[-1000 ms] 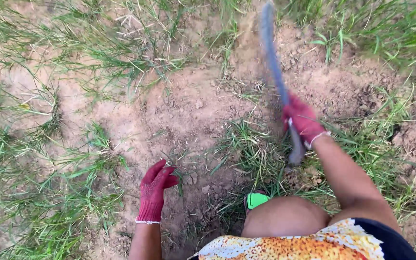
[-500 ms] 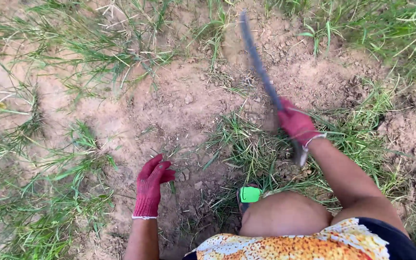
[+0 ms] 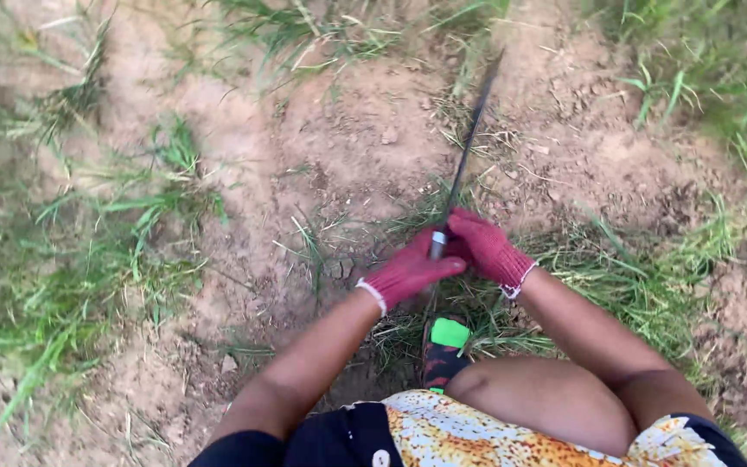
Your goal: Using a curved blade to clear grass and weeds from a dirt patch.
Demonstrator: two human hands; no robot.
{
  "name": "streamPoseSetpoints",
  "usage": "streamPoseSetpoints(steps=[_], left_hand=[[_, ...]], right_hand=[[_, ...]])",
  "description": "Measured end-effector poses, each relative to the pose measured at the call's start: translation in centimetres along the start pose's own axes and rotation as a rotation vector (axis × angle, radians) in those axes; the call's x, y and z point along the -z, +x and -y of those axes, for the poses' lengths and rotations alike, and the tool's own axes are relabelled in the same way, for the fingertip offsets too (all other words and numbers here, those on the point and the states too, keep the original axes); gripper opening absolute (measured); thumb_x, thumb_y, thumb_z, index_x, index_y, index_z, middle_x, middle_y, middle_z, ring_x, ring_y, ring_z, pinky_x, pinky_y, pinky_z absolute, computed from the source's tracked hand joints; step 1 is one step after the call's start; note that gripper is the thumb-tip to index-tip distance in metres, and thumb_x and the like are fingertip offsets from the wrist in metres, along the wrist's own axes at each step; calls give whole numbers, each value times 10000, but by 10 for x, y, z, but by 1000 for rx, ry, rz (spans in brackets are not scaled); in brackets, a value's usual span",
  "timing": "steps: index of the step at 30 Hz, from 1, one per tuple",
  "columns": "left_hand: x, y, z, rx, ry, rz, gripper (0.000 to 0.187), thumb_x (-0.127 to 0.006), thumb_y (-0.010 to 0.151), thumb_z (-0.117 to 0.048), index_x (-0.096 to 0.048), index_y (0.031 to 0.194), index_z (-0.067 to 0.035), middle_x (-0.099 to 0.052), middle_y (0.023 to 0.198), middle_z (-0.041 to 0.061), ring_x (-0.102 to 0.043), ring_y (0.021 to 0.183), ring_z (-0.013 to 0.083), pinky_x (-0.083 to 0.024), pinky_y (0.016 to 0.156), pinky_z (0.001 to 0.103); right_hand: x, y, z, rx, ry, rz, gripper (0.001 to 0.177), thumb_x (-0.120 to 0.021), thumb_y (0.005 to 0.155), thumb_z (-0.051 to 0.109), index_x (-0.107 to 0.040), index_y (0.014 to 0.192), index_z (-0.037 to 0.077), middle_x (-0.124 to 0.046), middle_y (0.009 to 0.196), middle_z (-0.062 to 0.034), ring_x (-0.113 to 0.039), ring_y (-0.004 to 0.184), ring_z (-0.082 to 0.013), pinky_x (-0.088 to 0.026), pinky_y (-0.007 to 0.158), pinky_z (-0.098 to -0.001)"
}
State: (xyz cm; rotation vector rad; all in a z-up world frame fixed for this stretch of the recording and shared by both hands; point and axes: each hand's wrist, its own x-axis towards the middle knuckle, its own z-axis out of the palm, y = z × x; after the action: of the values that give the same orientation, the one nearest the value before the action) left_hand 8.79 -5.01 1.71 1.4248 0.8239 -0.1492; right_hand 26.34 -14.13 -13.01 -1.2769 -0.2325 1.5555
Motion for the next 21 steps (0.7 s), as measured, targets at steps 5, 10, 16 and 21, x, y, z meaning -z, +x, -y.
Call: streamPoseSetpoints(steps=[5,10,16,21], left_hand=[[36,25,0,60,444,-228,670,-697,832,-469,-540,1334,-53,-698,1174,227,-676,1085,401,-532,907,489],[92,-8,-42,130,664,-270,443,-666,816,-362,-680,1194,-132,-724,1095,207,-701,1004,407,-542,894,509],[122,39,-48,352,725,-483,416,-623,868,-282,-627,1245,-106,-701,1068,261,-683,1004,444,-536,895,538],[70,34,-2,11,1122,-325,660,-663,751,-254,-550,1377,-77,-711,1120,247,-696,974,470,-457,881,713]], right_hand=[[-37,-40,82,-25,-410,-10,499,-567,990,311,-534,1463,155,-709,1259,-111,-696,1089,-274,-560,912,-393],[33,-27,67,464,-1396,-460,593,-590,976,465,-553,1491,174,-576,1446,-210,-553,1309,-399,-385,1137,-527],[72,-30,45,578,-1609,-705,764,-626,946,555,-488,1539,93,-392,1569,-292,-352,1436,-526,-168,1230,-666],[83,-26,35,686,-1461,-829,806,-633,986,518,-427,1532,-37,-374,1562,-349,-329,1473,-569,-164,1267,-694]])
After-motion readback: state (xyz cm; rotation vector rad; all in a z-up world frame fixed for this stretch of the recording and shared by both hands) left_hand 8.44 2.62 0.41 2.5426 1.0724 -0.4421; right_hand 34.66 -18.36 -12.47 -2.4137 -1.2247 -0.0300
